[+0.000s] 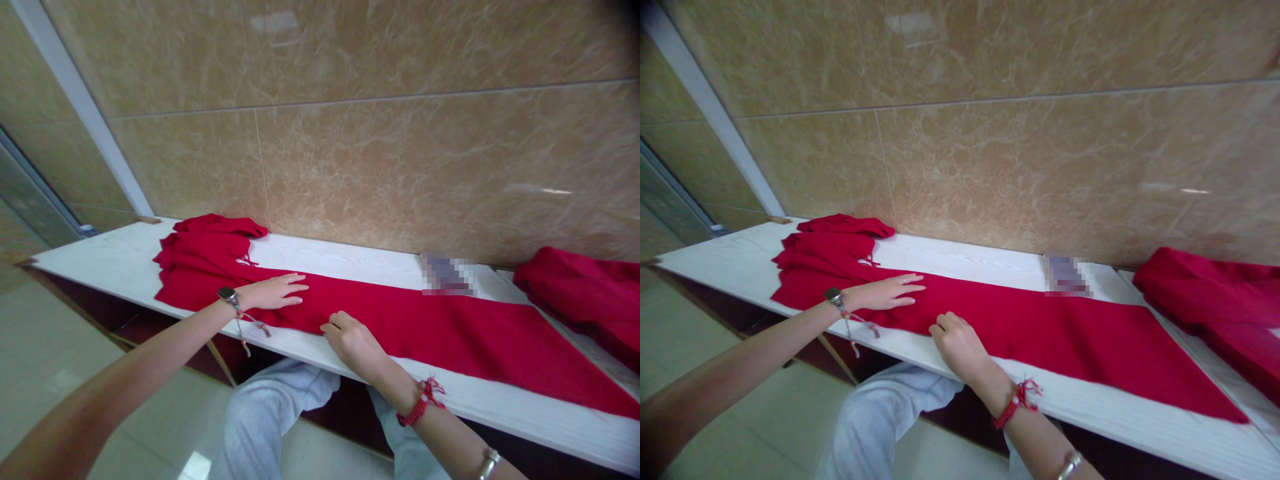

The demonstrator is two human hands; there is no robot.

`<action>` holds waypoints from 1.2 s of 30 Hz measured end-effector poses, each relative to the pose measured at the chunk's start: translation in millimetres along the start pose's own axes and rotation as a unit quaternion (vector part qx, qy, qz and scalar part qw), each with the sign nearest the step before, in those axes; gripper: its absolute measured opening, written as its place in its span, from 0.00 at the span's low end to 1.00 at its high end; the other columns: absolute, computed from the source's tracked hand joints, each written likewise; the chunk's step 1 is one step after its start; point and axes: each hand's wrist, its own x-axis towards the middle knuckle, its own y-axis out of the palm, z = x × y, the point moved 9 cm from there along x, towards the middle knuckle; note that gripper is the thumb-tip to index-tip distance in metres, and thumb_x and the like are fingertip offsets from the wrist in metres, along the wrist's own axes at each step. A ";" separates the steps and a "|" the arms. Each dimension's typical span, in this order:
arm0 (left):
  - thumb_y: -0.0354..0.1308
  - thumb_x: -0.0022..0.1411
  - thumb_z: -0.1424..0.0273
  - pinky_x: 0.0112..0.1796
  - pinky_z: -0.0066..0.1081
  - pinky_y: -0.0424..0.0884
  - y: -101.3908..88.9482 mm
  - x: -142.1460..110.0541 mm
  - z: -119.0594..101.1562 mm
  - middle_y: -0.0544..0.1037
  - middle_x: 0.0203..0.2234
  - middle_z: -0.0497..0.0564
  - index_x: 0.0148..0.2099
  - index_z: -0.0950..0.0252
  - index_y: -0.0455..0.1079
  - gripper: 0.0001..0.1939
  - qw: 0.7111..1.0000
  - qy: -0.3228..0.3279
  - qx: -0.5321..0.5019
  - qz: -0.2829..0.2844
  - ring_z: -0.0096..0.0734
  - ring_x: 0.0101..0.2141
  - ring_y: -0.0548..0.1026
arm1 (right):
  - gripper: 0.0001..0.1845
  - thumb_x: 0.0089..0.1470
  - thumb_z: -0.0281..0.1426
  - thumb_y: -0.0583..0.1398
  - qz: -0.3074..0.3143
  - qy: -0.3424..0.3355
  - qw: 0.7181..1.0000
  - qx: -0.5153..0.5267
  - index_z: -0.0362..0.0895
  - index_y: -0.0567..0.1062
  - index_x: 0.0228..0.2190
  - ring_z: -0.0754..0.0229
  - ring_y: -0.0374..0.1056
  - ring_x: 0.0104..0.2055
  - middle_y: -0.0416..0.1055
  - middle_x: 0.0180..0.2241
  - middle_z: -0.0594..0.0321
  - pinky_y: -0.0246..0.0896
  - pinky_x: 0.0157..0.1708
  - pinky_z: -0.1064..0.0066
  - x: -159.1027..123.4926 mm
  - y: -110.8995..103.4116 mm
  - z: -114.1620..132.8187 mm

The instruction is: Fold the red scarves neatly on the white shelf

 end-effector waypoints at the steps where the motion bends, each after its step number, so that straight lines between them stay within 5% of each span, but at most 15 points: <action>1: 0.49 0.64 0.64 0.52 0.29 0.56 -4.3 -12.0 -7.8 0.63 0.55 0.55 0.56 0.63 0.61 0.20 0.999 0.033 -0.008 0.000 0.32 0.55 0.60 | 0.08 0.54 0.22 0.54 0.000 0.003 1.000 0.001 0.41 0.72 0.27 0.61 0.61 0.31 0.67 0.27 0.61 0.56 0.31 0.72 0.2 -0.2 -0.8; 7: 0.55 0.59 0.67 0.41 0.28 0.64 -8.3 -54.7 -27.1 0.73 0.39 0.51 0.45 0.64 0.68 0.11 0.994 0.056 0.085 -0.047 0.31 0.39 0.71 | 0.07 0.54 0.23 0.54 -0.009 0.014 1.000 -0.001 0.41 0.73 0.29 0.60 0.62 0.31 0.68 0.28 0.60 0.56 0.32 0.71 1.5 -0.6 -5.3; 13: 0.51 0.58 0.79 0.42 0.32 0.64 2.5 -49.5 -45.9 0.73 0.39 0.52 0.46 0.66 0.65 0.13 0.982 0.068 0.155 -0.086 0.33 0.40 0.70 | 0.06 0.54 0.24 0.55 -0.009 0.013 0.999 -0.031 0.42 0.72 0.28 0.60 0.63 0.31 0.69 0.28 0.60 0.54 0.32 0.70 11.7 0.2 4.8; 21: 0.55 0.59 0.67 0.40 0.31 0.66 -5.2 -55.9 -42.3 0.72 0.36 0.52 0.40 0.67 0.65 0.09 0.986 0.007 0.103 -0.127 0.34 0.38 0.71 | 0.07 0.54 0.25 0.55 0.015 0.053 0.998 -0.019 0.43 0.72 0.27 0.60 0.64 0.33 0.70 0.28 0.60 0.55 0.33 0.70 39.0 12.5 18.7; 29: 0.50 0.60 0.78 0.38 0.30 0.68 -2.0 -61.6 -34.9 0.73 0.34 0.51 0.39 0.67 0.66 0.06 0.984 -0.017 0.118 -0.134 0.32 0.37 0.71 | 0.06 0.54 0.27 0.56 0.005 0.067 0.998 -0.007 0.43 0.73 0.28 0.60 0.65 0.33 0.70 0.28 0.61 0.54 0.34 0.70 41.9 13.7 17.7; 36: 0.50 0.62 0.75 0.41 0.30 0.68 -0.2 -64.7 -37.7 0.74 0.34 0.52 0.41 0.67 0.66 0.06 0.983 0.023 0.107 -0.145 0.31 0.37 0.71 | 0.07 0.55 0.24 0.55 -0.005 0.039 0.999 -0.028 0.43 0.72 0.28 0.60 0.64 0.32 0.69 0.27 0.61 0.53 0.32 0.69 44.7 18.0 24.0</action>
